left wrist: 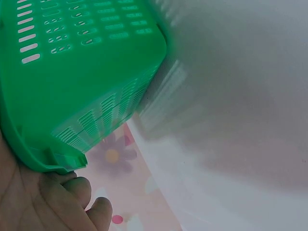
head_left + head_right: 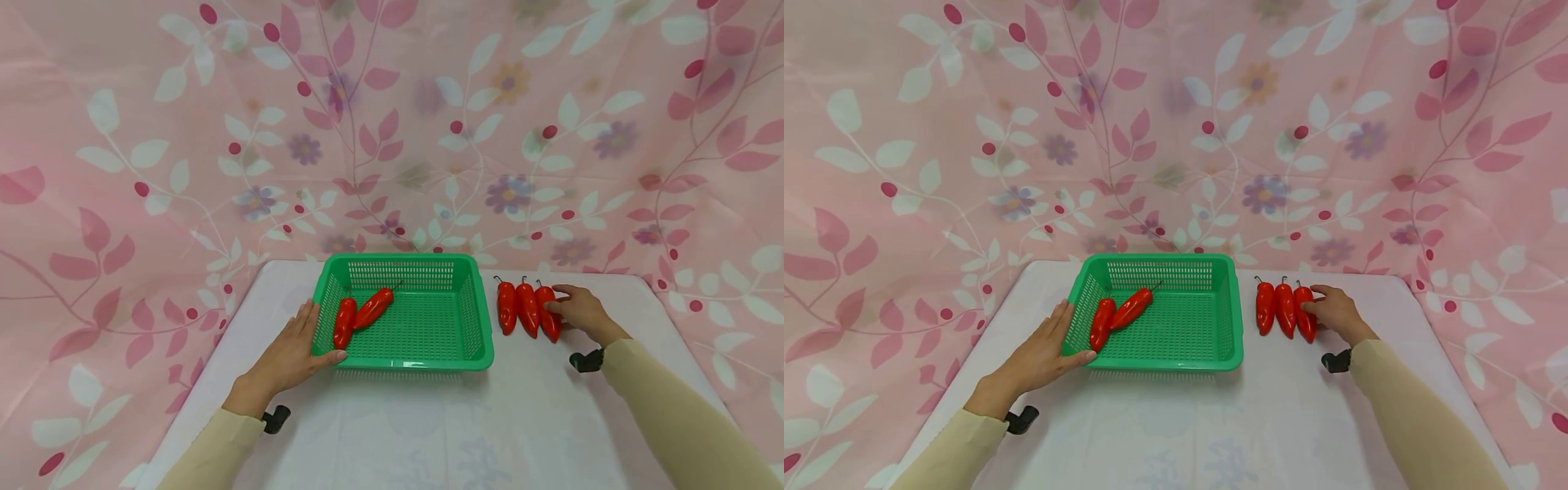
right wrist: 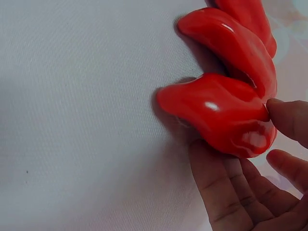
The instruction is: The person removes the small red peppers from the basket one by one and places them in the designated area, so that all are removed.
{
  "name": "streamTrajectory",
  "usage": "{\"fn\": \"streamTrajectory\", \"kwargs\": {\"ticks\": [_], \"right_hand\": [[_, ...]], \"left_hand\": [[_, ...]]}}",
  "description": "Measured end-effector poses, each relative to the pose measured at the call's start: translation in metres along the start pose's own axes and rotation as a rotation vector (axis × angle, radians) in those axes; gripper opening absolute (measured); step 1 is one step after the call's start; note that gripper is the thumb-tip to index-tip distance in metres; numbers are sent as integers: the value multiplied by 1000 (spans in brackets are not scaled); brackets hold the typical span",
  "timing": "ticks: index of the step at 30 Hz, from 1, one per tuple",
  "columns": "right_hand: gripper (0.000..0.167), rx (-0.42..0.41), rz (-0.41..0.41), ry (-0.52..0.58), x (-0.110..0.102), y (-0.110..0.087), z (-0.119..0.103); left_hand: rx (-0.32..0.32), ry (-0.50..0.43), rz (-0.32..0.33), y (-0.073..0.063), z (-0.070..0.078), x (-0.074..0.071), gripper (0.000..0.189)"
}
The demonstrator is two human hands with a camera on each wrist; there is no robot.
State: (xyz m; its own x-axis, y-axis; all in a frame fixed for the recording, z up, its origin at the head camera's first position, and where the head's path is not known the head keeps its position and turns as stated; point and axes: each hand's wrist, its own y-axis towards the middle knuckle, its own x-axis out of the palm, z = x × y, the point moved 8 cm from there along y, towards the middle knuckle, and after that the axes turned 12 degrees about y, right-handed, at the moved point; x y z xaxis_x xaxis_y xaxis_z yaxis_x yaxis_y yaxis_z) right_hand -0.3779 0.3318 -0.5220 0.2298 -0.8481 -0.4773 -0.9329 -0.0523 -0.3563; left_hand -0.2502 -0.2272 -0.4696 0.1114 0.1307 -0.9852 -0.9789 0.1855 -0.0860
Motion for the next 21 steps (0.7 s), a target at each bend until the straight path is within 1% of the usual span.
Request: {"fn": "streamTrajectory", "kwargs": {"ticks": [7, 14, 21], "right_hand": [[78, -8, 9, -23, -4, -2, 1], [78, -53, 52, -117, -10, -8, -4], [76, -97, 87, -108, -10, -16, -20]], "left_hand": [[0, -2, -3, -1, 0, -1, 130], [5, -2, 7, -1, 1, -2, 130], [-1, -6, -4, -1, 1, -2, 129]]}}
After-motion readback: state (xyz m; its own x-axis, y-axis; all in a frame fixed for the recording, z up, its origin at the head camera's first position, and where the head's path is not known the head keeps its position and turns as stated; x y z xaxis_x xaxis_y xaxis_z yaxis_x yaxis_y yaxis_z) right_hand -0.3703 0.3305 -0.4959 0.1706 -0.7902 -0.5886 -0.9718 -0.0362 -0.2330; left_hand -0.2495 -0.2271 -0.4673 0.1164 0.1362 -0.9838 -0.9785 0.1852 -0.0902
